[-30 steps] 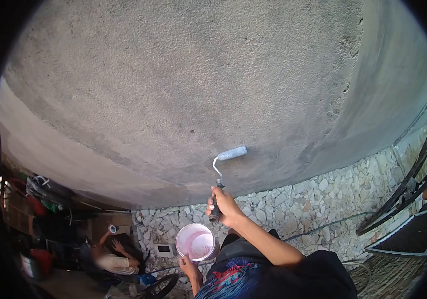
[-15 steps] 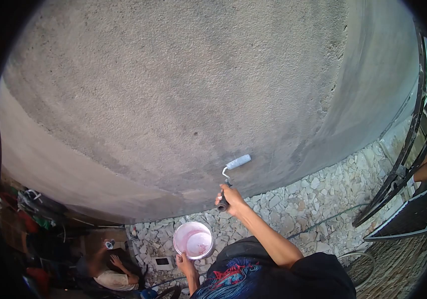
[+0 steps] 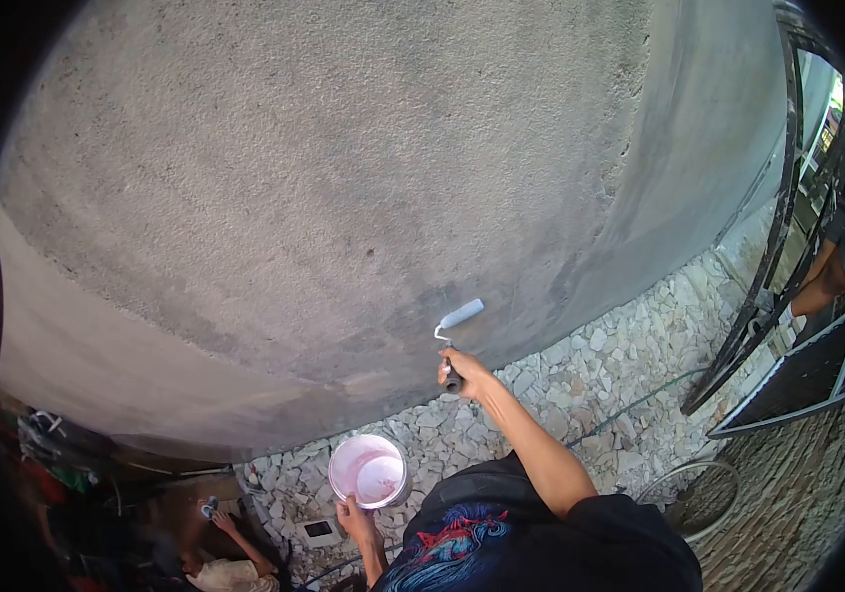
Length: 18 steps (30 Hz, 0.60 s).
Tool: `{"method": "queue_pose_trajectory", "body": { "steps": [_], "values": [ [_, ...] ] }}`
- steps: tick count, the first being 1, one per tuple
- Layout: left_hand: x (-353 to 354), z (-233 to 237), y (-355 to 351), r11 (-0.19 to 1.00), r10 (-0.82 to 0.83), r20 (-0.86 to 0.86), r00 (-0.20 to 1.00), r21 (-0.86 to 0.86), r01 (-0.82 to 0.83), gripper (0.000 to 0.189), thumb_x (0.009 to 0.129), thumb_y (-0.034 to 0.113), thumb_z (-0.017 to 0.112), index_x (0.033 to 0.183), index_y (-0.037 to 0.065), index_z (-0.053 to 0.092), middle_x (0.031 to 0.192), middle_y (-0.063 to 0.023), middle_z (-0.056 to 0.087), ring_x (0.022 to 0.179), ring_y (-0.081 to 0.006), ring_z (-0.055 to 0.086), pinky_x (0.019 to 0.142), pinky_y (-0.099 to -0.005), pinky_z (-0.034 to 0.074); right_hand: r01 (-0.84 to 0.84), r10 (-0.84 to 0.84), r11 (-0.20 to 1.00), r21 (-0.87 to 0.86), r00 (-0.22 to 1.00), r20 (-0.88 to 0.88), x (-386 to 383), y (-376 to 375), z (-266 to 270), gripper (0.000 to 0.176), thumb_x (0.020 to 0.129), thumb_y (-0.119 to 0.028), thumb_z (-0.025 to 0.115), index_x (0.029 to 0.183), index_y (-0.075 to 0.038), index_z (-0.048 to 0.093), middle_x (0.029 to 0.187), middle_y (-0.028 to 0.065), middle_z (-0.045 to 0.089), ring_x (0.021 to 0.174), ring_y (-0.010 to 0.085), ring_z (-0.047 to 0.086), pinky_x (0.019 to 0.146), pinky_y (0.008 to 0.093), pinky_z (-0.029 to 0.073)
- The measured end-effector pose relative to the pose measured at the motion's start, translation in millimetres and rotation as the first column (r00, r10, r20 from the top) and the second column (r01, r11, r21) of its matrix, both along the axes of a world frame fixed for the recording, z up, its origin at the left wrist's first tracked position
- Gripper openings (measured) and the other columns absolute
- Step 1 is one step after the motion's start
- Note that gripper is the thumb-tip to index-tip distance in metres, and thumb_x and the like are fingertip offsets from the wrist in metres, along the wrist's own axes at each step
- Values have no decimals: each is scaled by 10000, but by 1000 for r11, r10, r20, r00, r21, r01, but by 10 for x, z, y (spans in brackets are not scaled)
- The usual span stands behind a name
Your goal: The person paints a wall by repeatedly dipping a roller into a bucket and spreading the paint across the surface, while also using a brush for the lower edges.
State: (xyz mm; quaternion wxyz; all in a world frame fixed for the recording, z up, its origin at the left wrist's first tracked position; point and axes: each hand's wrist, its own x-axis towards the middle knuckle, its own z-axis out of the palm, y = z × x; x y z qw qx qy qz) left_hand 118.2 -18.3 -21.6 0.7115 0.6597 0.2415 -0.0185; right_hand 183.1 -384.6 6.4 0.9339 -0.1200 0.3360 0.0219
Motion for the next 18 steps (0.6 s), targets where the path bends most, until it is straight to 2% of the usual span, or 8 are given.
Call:
{"method": "queue_pose_trajectory", "body": {
  "steps": [4,9,10,12,13,14,16,18],
  "values": [
    [188,-162,43,994,-113,6,994,13,113,147,899,143,531,814,69,437,808,-31,522,732,-127,557,608,-300,514,-77,68,988,-133,995,-71,-296,-104,-286,223,935,-168,536,764,-74,429,579,1,424,442,92,393,379,240,346],
    [102,-109,74,999,-43,-14,999,-32,43,189,909,120,523,776,86,393,768,5,480,687,-75,469,590,-252,470,-95,21,792,-603,992,-128,-898,220,237,171,911,-185,602,877,-49,504,613,-8,457,482,74,419,410,242,363],
    [96,-159,105,999,-41,-12,999,-28,41,183,911,121,522,781,85,399,775,4,486,691,-77,470,602,-258,473,-94,15,796,-598,991,-135,-969,251,265,171,911,-185,602,877,-49,504,613,-8,457,482,74,419,410,242,363],
    [66,-264,143,999,-33,-19,999,-25,33,189,913,122,521,776,86,396,787,1,490,694,-81,472,616,-262,477,-35,-123,619,-785,982,-140,-1141,288,355,162,907,-170,607,858,-55,503,616,-23,455,495,62,431,419,222,366],
    [49,-292,173,999,-25,-10,1000,-37,25,174,905,138,529,786,86,413,801,-13,512,735,-110,517,621,-279,488,-107,-176,488,-866,960,-218,-1202,224,255,244,923,-231,587,837,-12,524,606,53,505,509,143,488,466,293,399],
    [37,-326,168,998,-15,1,1000,-55,15,162,897,154,537,797,86,429,816,-28,533,776,-139,562,626,-296,500,-110,-182,487,-867,958,-223,-1273,145,253,244,923,-231,587,837,-12,524,606,53,505,509,143,488,466,293,399],
    [26,-405,205,998,-30,-3,1000,-62,30,157,899,158,535,806,81,435,826,-33,537,778,-143,563,638,-304,503,-275,-373,-98,-956,901,-221,-1383,-30,271,335,943,-288,546,842,31,538,643,175,549,553,282,532,548,394,414],
    [34,-454,225,997,-42,1,999,-70,42,151,904,166,531,824,70,446,846,-43,544,782,-151,565,660,-321,509,-308,-349,-132,-942,904,-247,-1513,-257,332,355,948,-300,524,859,43,544,676,228,560,601,372,545,575,436,410]
  ]
}}
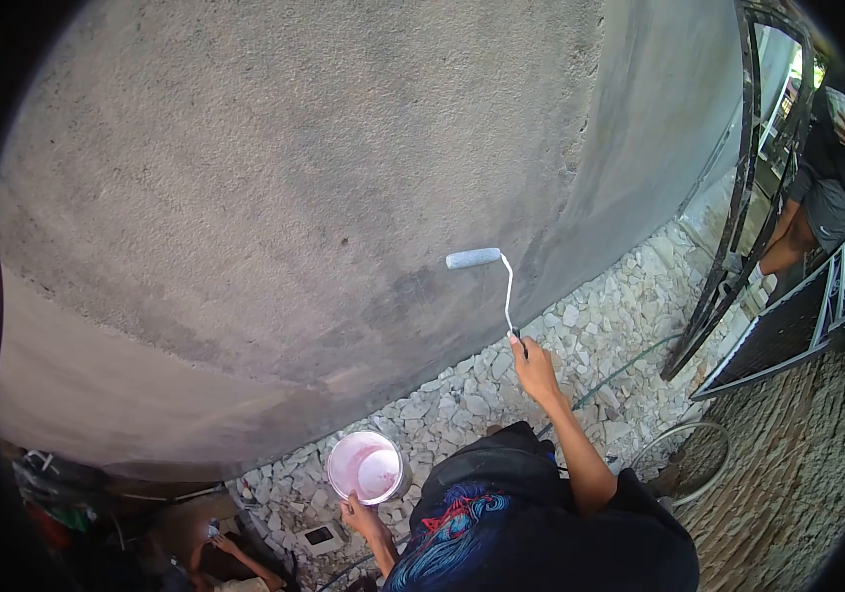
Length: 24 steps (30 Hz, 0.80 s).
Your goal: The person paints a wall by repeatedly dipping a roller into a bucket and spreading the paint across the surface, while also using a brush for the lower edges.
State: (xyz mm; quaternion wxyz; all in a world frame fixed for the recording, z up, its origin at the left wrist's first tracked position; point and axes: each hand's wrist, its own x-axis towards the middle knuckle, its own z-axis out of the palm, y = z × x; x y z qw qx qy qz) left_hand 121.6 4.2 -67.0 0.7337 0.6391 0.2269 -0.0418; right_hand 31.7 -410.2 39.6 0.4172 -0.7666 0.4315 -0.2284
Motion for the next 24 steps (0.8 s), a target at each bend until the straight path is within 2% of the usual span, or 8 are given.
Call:
{"method": "queue_pose_trajectory", "body": {
  "steps": [4,6,8,9,11,14,19,24],
  "values": [
    [-1,106,-53,1000,25,-21,999,4,-25,151,909,173,526,836,69,446,866,-50,543,791,-152,562,668,-326,510,-156,149,985,-77,985,-84,-68,-316,229,346,957,-295,500,905,41,564,715,290,574,689,490,546,592,479,400],
    [-9,184,-100,999,28,-10,1000,33,-28,145,916,174,523,849,71,447,871,-57,539,797,-155,558,663,-320,509,-193,184,974,-120,980,-81,2,-446,111,345,962,-287,500,905,44,580,639,199,575,596,372,566,556,430,409],
    [-36,311,-191,998,47,-9,999,36,-46,146,918,172,522,844,74,443,873,-40,529,792,-133,543,655,-301,492,-281,221,865,415,957,188,136,-514,95,326,961,-273,515,878,32,594,627,59,528,543,172,508,516,322,414],
    [-56,358,-229,997,65,-6,998,36,-64,147,921,171,521,840,78,440,875,-23,520,787,-112,529,646,-281,475,-288,228,862,417,955,188,151,-526,92,326,961,-273,515,878,32,594,627,59,528,543,172,508,516,322,414],
    [-112,383,-267,996,83,9,997,35,-83,146,920,171,521,846,75,438,894,-30,525,798,-118,533,657,-288,480,-292,50,592,751,944,327,166,-472,297,267,946,-241,552,862,8,598,677,-20,462,582,54,426,494,226,388],
    [-214,271,-355,993,121,32,992,6,-121,160,919,171,519,848,70,417,900,-38,516,819,-128,536,682,-311,497,-265,107,646,716,960,258,232,-481,511,246,968,-185,510,1054,28,599,726,-5,482,579,67,416,476,217,366],
    [-396,325,-705,984,173,19,985,38,-174,137,919,168,511,879,64,432,922,-61,544,838,-162,577,693,-338,526,-300,194,648,700,954,229,237,-879,664,252,923,-200,589,764,-6,569,641,2,476,546,70,439,441,233,374],
    [-471,186,-1238,988,151,29,988,3,-151,120,912,173,518,892,66,467,911,-67,569,822,-172,596,688,-339,529,-312,201,584,749,950,239,364,-1072,177,243,922,-181,587,758,-3,577,643,6,495,514,83,448,444,234,380]
  ]
}}
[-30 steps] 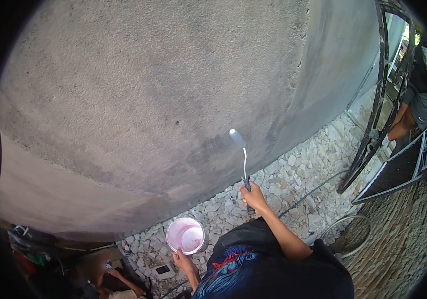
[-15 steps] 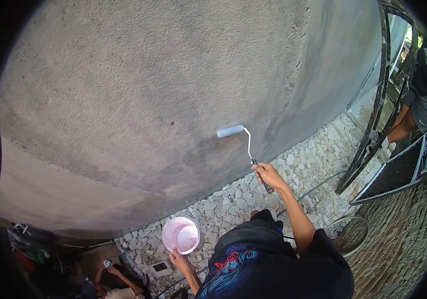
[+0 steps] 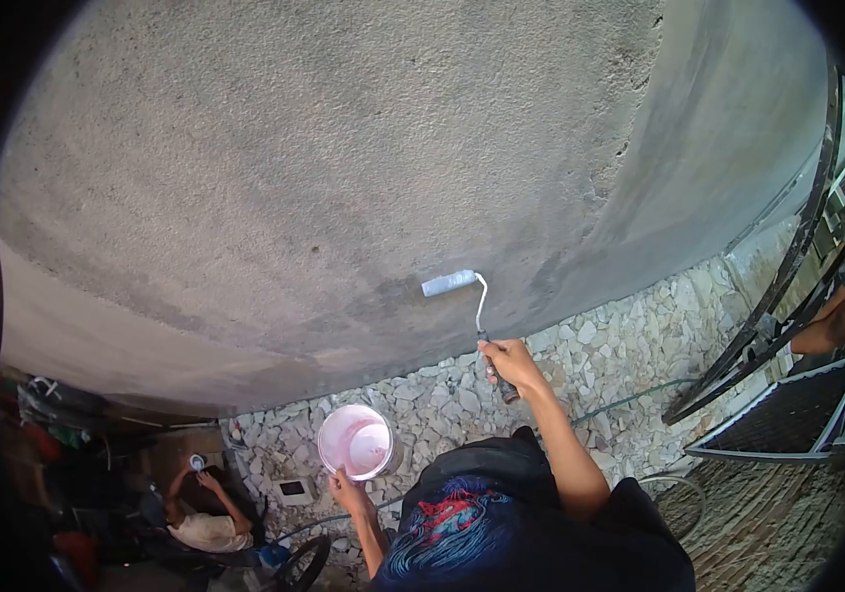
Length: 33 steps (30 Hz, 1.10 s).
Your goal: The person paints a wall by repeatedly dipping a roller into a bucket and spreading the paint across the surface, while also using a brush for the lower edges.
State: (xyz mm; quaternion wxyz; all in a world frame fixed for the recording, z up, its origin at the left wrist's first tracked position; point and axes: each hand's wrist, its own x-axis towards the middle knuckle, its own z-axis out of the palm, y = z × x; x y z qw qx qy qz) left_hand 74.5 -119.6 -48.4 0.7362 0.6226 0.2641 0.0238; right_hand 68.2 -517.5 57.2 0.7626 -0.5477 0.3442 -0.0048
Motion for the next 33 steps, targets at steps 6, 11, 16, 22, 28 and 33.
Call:
{"method": "queue_pose_trajectory", "body": {
  "steps": [6,11,16,22,28,33],
  "values": [
    [-77,272,-546,998,-57,35,998,-2,57,196,921,159,528,787,97,400,777,9,457,698,-70,455,625,-257,437,7,-7,1000,18,1000,10,144,110,-245,235,933,-162,560,762,-1,574,650,13,515,505,90,458,442,254,386],
    [-323,323,-671,998,31,36,999,-59,-29,114,922,154,515,926,52,465,911,-49,545,798,-120,534,673,-289,460,23,-25,999,28,997,70,83,157,183,277,938,-171,558,725,5,542,637,14,503,500,95,465,434,261,387],
    [-499,318,-674,997,78,-5,997,-18,-78,114,917,165,521,910,63,470,902,-39,550,802,-116,541,664,-270,453,27,-25,997,71,999,-30,282,68,-220,246,933,-153,561,741,0,557,636,19,503,499,98,468,433,262,396],
    [-477,446,-698,997,82,12,997,6,-82,127,916,172,522,866,82,448,854,-19,549,752,-93,539,611,-249,444,18,-20,999,49,999,34,84,122,299,230,927,-160,572,771,9,580,654,17,517,510,90,475,433,256,395],
    [-526,279,-577,990,131,-40,991,51,-129,171,913,178,535,804,117,418,747,23,480,663,-52,449,544,-213,361,45,-44,994,97,999,-14,275,108,-73,229,921,-145,571,763,22,573,652,33,516,492,106,470,426,266,399],
    [-402,391,-522,994,107,-33,994,-5,-107,195,910,181,543,786,120,405,738,31,457,656,-50,426,545,-220,354,95,-80,992,79,982,-170,706,111,-965,213,858,-122,603,719,41,600,636,97,561,492,181,533,438,327,422]
  ]
}}
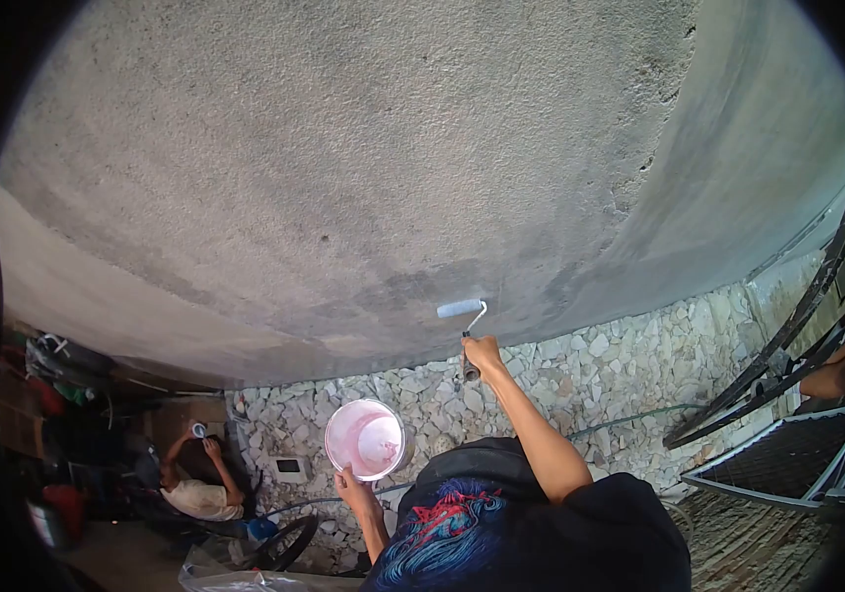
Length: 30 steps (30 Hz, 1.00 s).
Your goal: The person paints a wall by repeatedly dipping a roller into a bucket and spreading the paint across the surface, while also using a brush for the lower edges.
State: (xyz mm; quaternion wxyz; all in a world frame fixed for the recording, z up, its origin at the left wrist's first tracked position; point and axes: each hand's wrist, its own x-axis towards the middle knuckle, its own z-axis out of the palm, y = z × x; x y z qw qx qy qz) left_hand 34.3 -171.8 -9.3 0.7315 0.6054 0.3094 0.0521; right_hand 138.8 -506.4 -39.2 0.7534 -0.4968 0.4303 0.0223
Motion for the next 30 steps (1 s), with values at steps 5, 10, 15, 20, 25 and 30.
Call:
{"method": "queue_pose_trajectory", "body": {
  "steps": [5,10,15,20,25,30],
  "values": [
    [6,-19,255,1000,-17,24,1000,-16,18,182,911,175,538,801,108,410,774,12,474,695,-69,466,593,-239,412,15,-14,999,-37,1000,5,8,84,-142,220,880,-123,593,727,35,589,622,83,552,483,173,526,434,326,423],
    [28,-14,437,1000,11,-2,1000,13,-11,198,913,164,532,784,113,391,743,25,457,657,-49,419,553,-220,363,9,-7,1000,-13,989,150,-391,202,818,223,908,-169,596,767,4,595,625,31,526,492,101,476,419,274,411],
    [240,-132,572,998,-59,-23,998,26,59,217,924,155,524,769,119,378,725,39,441,624,-41,397,530,-213,358,16,-11,998,-68,997,75,-81,188,592,203,891,-150,593,782,21,603,647,66,551,493,153,510,432,323,419],
    [580,-84,501,993,-118,33,993,2,118,254,910,122,555,730,124,376,694,46,441,608,-34,386,536,-210,342,-74,42,977,-200,986,-160,138,-68,-979,183,853,-132,608,799,43,618,698,115,600,522,212,551,469,383,426],
    [598,111,407,985,-166,118,979,76,158,282,904,94,582,721,127,371,635,68,410,587,-24,365,510,-216,275,-139,135,973,-187,990,-32,-734,122,-593,250,900,-165,570,704,-8,568,618,53,547,483,142,500,457,314,408],
    [460,221,331,981,-97,193,976,184,61,294,901,84,607,723,111,375,643,79,378,601,-8,321,522,-197,250,-198,199,980,10,977,-77,-1534,117,16,190,924,-175,565,972,3,608,698,-2,539,516,74,465,454,221,393]
  ]
}}
